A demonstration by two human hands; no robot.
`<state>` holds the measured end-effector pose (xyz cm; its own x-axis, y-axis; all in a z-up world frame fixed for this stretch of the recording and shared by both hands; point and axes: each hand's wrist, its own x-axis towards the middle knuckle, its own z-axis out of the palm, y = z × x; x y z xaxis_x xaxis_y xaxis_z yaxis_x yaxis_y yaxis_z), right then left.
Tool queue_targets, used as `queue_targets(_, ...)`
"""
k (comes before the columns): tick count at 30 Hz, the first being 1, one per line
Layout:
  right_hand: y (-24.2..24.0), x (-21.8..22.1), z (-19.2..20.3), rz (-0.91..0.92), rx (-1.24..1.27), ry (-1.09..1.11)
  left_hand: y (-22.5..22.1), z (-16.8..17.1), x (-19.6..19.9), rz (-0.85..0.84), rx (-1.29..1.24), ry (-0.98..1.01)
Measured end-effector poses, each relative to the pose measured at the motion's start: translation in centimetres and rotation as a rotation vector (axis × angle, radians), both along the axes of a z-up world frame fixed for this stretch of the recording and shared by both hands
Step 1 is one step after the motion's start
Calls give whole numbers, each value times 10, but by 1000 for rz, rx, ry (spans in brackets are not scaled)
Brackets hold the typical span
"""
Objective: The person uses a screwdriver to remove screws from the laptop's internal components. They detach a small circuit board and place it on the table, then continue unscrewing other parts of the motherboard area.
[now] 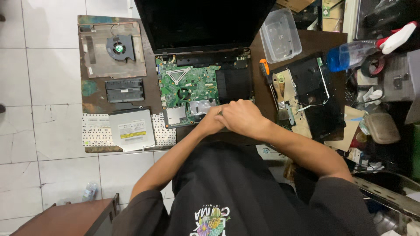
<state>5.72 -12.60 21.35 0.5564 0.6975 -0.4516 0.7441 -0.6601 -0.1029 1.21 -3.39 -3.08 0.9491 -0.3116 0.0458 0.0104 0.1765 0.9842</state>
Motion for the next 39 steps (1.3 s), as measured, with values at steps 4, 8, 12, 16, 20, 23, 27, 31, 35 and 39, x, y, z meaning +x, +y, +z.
queue_targets(4, -6, 1, -7, 177, 91, -31, 5, -36, 13, -97, -52, -140)
queue_targets(8, -16, 2, -24, 313, 51, -169, 18, 25, 30, -249, -24, -74)
queue_targets(12, -17, 7, -26, 229, -10, -165, 17, 54, 24, -109, 230, -236)
queue_targets(16, -16, 8, -30, 176, 0, -131, 33, 75, 15, -27, 340, -317)
queue_targets(20, -10, 9, -20, 134, 23, -70, 45, 85, 14, -2, 394, -384)
queue_targets(23, -8, 10, -20, 78, 32, -103, 55, 85, 17, -57, 395, -417)
queue_targets(27, -2, 4, 7, 185, 55, -195, 66, 111, 24, -96, 303, -411)
queue_targets(31, -9, 4, -5, 253, 5, -169, 69, 130, 19, -184, 321, -346)
queue_targets(35, -12, 5, -28, 202, 4, -172, 71, 109, 16, -267, 410, -226)
queue_targets(39, -22, 5, -56, 184, 26, -184, 63, 46, 10, -238, 778, -340)
